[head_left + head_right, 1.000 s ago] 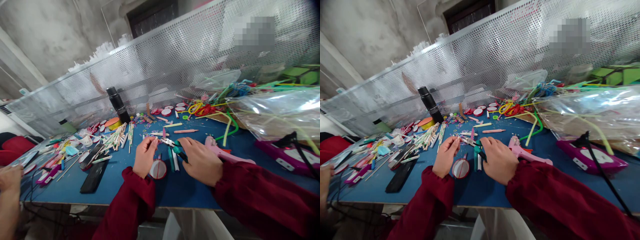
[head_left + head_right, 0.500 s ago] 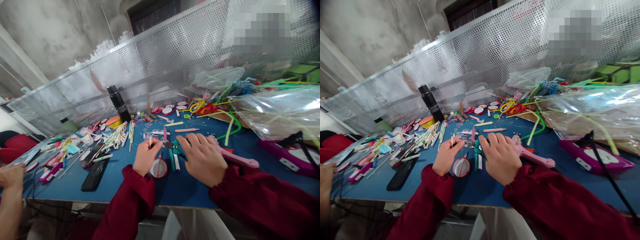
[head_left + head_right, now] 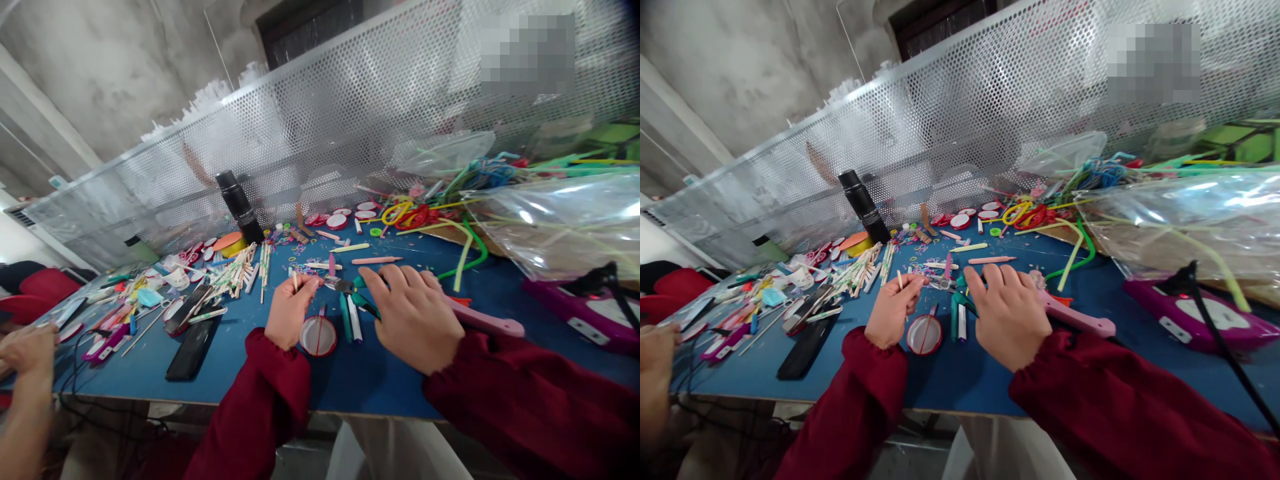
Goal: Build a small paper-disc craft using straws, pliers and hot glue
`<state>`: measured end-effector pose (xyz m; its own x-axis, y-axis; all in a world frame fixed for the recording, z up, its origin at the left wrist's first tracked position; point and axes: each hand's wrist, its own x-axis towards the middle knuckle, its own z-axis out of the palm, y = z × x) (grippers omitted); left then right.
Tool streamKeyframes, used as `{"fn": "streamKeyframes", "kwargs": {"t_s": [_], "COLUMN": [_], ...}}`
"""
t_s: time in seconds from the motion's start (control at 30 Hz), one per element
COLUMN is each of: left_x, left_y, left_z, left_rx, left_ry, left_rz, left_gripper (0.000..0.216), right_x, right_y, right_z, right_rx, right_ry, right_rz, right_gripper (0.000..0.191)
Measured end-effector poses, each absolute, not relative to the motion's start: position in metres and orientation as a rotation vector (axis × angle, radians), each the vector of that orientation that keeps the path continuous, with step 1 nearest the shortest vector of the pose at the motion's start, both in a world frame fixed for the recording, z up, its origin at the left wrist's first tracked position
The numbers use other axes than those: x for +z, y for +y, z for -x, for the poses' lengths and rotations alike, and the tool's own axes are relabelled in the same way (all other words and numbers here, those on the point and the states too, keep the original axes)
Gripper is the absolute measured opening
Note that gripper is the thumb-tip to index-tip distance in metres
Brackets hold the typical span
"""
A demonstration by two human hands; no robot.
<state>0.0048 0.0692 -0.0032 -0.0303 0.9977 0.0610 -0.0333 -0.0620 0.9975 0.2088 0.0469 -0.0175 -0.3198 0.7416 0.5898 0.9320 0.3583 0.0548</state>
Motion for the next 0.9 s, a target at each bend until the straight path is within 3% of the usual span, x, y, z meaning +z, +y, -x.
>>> {"fn": "streamKeyframes", "kwargs": {"t_s": [0.27,0.43,0.53,0.73,0.9], "left_x": [-0.006,-0.013,-0.015,-0.006,-0.003], "left_y": [0.076,0.082,0.079,0.069,0.062], "left_z": [0.000,0.007,0.008,0.001,-0.004], "left_rx": [1.379,1.486,1.451,1.224,1.160], "left_ry": [1.295,1.451,1.432,1.144,1.180], "left_rz": [-1.368,-1.458,-1.445,-1.628,-1.833], "left_gripper": [0.032,0.042,0.033,0.044,0.047], "right_x": [-0.015,-0.011,-0.011,-0.020,-0.022], "right_y": [0.049,0.050,0.051,0.054,0.052], "right_z": [-0.212,-0.213,-0.214,-0.214,-0.212], "right_rx": [-0.523,-0.373,-0.304,-0.307,-0.334], "right_ry": [-2.118,-2.099,-2.142,-2.222,-2.247], "right_rz": [1.518,1.509,1.469,1.369,1.325], "right_gripper": [0.061,0.067,0.069,0.075,0.075]}}
